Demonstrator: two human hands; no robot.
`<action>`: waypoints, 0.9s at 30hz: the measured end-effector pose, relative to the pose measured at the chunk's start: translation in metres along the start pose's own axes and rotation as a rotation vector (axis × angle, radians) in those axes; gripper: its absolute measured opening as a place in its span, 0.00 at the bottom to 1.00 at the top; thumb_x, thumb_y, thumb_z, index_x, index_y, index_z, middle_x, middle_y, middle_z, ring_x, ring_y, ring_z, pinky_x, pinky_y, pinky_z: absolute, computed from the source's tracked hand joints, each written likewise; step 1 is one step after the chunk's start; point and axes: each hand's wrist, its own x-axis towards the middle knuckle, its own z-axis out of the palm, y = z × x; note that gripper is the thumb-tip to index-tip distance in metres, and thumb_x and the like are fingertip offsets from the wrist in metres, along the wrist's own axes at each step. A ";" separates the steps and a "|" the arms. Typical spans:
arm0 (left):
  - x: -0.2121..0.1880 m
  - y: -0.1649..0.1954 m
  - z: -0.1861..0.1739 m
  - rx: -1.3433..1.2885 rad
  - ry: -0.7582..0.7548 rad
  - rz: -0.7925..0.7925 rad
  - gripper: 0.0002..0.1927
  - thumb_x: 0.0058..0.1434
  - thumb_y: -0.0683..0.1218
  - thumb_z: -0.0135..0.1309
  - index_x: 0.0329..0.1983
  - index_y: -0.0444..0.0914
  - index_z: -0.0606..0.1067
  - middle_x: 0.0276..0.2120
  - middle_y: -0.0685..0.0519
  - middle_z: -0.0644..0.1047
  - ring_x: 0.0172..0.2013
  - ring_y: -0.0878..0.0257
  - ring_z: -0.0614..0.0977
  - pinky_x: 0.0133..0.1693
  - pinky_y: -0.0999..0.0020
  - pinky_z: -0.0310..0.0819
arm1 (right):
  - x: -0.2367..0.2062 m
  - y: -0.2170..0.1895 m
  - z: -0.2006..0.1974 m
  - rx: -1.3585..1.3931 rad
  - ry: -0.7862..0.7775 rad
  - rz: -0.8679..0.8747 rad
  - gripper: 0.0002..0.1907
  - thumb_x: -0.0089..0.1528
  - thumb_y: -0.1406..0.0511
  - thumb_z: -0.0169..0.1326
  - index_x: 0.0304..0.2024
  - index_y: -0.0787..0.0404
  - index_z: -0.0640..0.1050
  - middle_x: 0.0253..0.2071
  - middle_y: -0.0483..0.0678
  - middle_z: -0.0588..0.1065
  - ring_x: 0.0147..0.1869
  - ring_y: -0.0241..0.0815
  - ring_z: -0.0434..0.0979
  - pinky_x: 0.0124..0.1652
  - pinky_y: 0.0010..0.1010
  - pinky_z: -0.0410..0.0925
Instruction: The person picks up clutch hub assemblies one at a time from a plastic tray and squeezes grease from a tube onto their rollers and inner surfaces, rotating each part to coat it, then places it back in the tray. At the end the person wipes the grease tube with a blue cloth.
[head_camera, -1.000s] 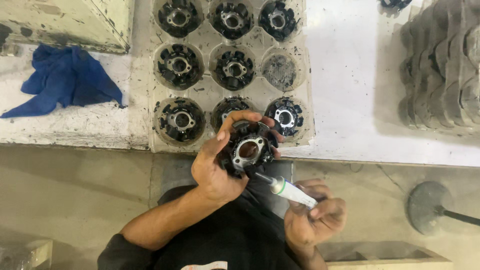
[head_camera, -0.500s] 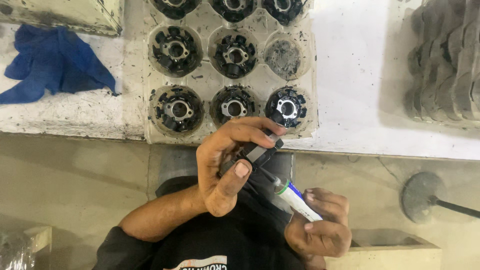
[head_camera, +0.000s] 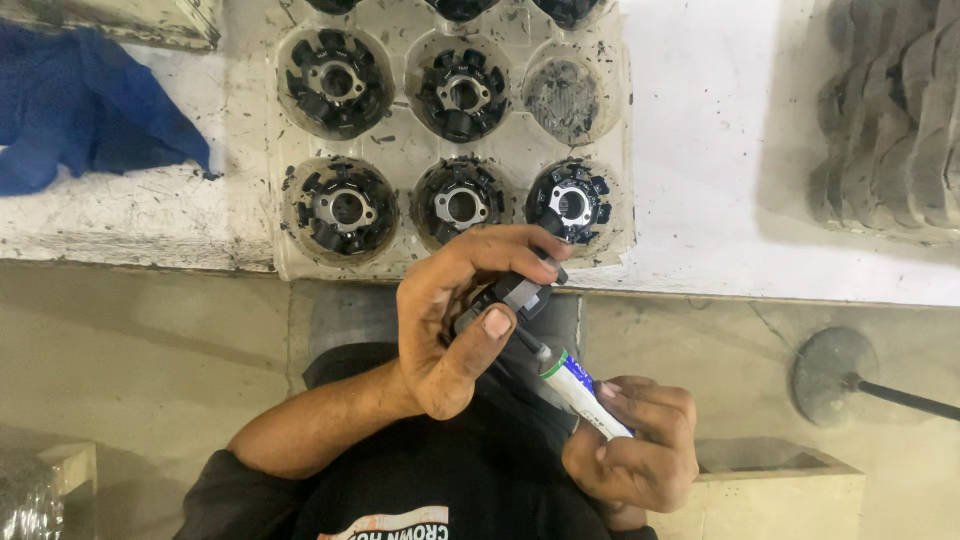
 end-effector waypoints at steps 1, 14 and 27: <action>0.000 -0.001 0.000 -0.018 0.004 -0.006 0.18 0.76 0.50 0.47 0.56 0.29 0.72 0.56 0.36 0.76 0.55 0.58 0.78 0.59 0.66 0.72 | 0.000 0.000 -0.001 0.002 -0.018 0.004 0.16 0.53 0.80 0.53 0.26 0.57 0.63 0.34 0.55 0.73 0.37 0.48 0.76 0.32 0.38 0.77; -0.003 -0.008 0.001 -0.095 0.036 -0.043 0.20 0.78 0.53 0.48 0.57 0.30 0.71 0.58 0.36 0.74 0.56 0.58 0.78 0.61 0.65 0.73 | 0.002 -0.008 0.000 -0.067 -0.027 0.042 0.17 0.56 0.79 0.56 0.27 0.57 0.63 0.36 0.56 0.74 0.38 0.48 0.77 0.34 0.40 0.79; -0.008 -0.013 0.018 -0.882 0.308 -0.256 0.23 0.72 0.54 0.52 0.62 0.36 0.66 0.57 0.39 0.72 0.59 0.42 0.77 0.59 0.44 0.75 | -0.001 -0.010 0.013 -0.042 0.202 0.115 0.19 0.62 0.81 0.55 0.31 0.62 0.59 0.39 0.55 0.73 0.41 0.47 0.76 0.32 0.36 0.76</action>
